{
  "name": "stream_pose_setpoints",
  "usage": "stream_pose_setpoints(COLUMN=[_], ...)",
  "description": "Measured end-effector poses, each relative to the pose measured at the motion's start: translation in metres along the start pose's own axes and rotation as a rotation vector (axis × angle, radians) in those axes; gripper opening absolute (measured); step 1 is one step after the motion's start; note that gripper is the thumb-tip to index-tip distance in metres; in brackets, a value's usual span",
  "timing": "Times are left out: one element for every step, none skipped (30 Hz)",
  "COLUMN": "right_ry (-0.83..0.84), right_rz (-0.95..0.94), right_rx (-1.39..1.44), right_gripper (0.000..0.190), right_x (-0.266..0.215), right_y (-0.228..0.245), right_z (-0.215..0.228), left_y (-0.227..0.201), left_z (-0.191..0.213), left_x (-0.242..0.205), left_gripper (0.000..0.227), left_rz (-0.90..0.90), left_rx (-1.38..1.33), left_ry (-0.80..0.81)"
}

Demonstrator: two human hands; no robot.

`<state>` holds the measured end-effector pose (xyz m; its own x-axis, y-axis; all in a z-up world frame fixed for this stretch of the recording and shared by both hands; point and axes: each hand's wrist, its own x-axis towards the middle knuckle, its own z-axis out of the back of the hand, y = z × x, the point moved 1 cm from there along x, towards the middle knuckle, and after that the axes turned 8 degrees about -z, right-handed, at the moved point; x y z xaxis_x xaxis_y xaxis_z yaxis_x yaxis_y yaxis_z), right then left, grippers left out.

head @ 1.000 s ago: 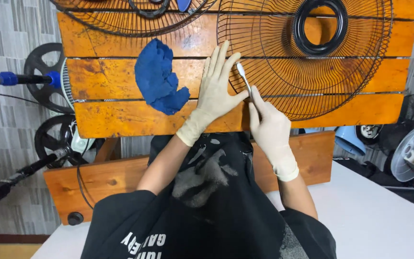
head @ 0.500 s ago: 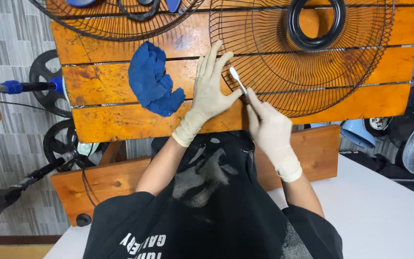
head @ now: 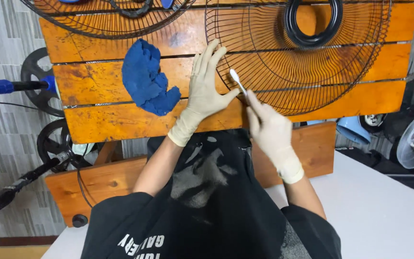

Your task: Cleaning a metal fan grill using a toothbrush and a cloth on a wooden workbench

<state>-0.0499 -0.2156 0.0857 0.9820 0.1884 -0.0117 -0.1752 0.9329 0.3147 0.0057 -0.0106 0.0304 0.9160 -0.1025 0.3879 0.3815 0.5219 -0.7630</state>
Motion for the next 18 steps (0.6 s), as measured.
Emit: stream_pose_setpoints(right_ry=[0.002,-0.088,-0.169,-0.158,-0.112,-0.065,-0.069,-0.091,-0.106,-0.103,-0.133,-0.164,-0.173,-0.085,0.008,0.004,-0.075,-0.154], right_rz=[-0.005,-0.051,-0.093,-0.094,-0.008,0.078,0.08,0.059,0.04,0.045,0.003,-0.039,-0.034,0.021,0.073,0.074,0.025,-0.023], right_rx=[-0.003,-0.047,-0.093,-0.098,-0.003,0.091,0.09,0.019,-0.055,-0.059,-0.039,-0.02,-0.02,0.004,0.023,0.019,0.015,0.01], right_gripper=[0.044,0.043,0.043,0.043,0.043,0.044,0.044,0.044,0.044,0.044,0.043,0.043,0.043,0.043,0.044,0.044,0.042,0.04], right_x=[0.004,0.008,0.01,0.004,0.005,0.006,0.004,0.001,-0.004,0.001,0.003,0.005,0.0,-0.005,-0.012,-0.005,-0.002,0.002], right_y=[-0.01,-0.02,-0.03,-0.021,-0.012,-0.002,-0.006,-0.01,-0.015,-0.021,-0.027,-0.032,-0.025,-0.018,-0.012,-0.016,-0.021,-0.026], right_z=[0.004,0.009,0.015,0.019,0.021,0.023,0.019,0.015,0.012,0.012,0.013,0.013,0.011,0.009,0.008,0.012,0.017,0.021], left_y=[0.002,0.004,0.005,0.002,0.004,0.005,0.005,0.006,0.005,0.005,0.003,0.002,0.002,0.002,0.0,0.0,0.001,0.002], left_z=[-0.001,-0.003,-0.004,-0.005,-0.004,-0.003,-0.003,-0.002,-0.003,-0.003,-0.001,0.001,0.002,0.003,0.003,0.002,0.001,0.0], left_x=[0.0,-0.001,-0.005,-0.009,-0.007,-0.004,-0.003,-0.002,-0.003,0.0,-0.001,-0.001,-0.001,-0.001,-0.002,0.001,0.0,-0.002], left_gripper=[0.094,0.099,0.104,0.104,0.105,0.106,0.106,0.106,0.107,0.107,0.105,0.103,0.103,0.103,0.103,0.103,0.108,0.113], left_rz=[0.001,0.023,0.055,0.065,0.055,0.045,0.042,0.037,0.038,0.042,0.048,0.055,0.047,0.045,0.046,0.042,0.069,0.096], left_rx=[-0.005,-0.007,-0.011,-0.017,-0.022,-0.026,-0.026,-0.027,-0.03,-0.032,-0.03,-0.028,-0.025,-0.035,-0.05,-0.052,-0.05,-0.049], left_ry=[0.003,0.012,0.02,0.021,0.013,0.004,0.001,-0.012,-0.026,-0.031,-0.012,0.007,0.0,-0.02,-0.036,-0.039,-0.009,0.021])
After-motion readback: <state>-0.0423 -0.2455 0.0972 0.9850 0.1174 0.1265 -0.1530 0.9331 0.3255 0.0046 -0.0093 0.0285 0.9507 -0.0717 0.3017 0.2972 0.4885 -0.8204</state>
